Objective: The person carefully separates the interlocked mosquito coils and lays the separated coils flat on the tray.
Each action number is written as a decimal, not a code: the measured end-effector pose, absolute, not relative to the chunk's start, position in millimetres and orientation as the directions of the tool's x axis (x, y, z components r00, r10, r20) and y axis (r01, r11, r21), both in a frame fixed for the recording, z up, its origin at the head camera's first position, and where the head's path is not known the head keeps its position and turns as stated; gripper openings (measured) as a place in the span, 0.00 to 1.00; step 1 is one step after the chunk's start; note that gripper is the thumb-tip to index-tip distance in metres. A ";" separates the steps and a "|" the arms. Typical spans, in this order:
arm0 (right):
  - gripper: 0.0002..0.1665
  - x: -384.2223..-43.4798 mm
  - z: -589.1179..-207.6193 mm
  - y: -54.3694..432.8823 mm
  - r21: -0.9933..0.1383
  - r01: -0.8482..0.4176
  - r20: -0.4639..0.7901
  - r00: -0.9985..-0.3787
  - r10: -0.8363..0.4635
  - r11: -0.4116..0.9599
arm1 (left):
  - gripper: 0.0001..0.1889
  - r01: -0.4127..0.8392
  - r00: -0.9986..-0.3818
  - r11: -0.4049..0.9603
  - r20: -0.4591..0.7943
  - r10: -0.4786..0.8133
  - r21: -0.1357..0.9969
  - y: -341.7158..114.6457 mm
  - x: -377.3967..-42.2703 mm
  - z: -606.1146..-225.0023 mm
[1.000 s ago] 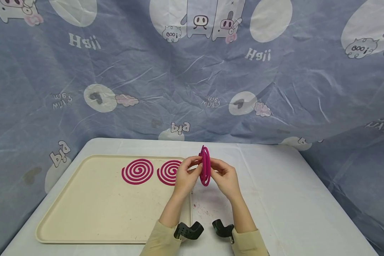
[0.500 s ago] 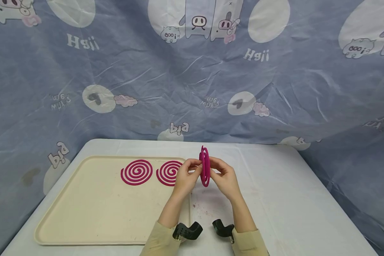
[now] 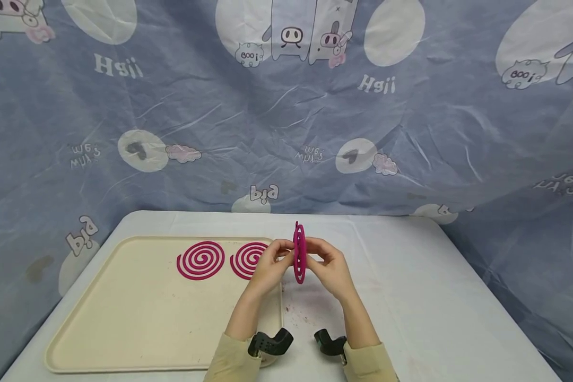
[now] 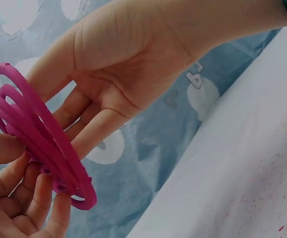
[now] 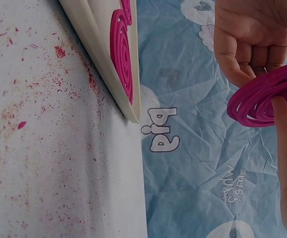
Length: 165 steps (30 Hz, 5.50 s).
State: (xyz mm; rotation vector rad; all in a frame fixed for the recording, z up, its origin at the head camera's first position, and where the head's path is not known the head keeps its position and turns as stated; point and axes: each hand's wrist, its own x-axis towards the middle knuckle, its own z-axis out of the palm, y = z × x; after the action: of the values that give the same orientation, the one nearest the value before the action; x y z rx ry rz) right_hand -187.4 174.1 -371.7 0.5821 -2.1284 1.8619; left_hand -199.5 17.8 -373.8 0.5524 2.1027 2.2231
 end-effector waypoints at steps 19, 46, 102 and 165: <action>0.18 -185.1 -371.1 170.7 -0.880 -0.447 0.421 -0.891 -0.170 0.159 | 0.08 0.273 -0.943 0.078 0.251 0.219 0.959 9.9 -194.7 -367.3; 0.19 -196.3 -387.9 172.0 -0.879 -0.447 0.404 -0.883 -0.240 0.164 | 0.21 0.276 -0.912 -0.113 0.297 0.283 0.954 1.0 -201.5 -379.3; 0.19 -198.8 -393.7 183.8 -0.887 -0.448 0.385 -0.851 -0.356 0.112 | 0.18 0.213 -0.905 -0.197 0.269 0.328 0.957 -12.7 -216.5 -400.9; 0.29 -202.7 -395.8 199.0 -0.909 -0.413 0.367 -0.857 -0.361 0.058 | 0.17 0.286 -0.897 -0.088 0.299 0.326 0.954 -20.1 -212.2 -392.1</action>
State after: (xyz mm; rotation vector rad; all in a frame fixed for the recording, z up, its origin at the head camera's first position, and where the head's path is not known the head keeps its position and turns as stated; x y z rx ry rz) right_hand -202.7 199.0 -395.8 0.8255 -2.2537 1.9618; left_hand -212.2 -20.1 -392.1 0.7052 2.1016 2.1854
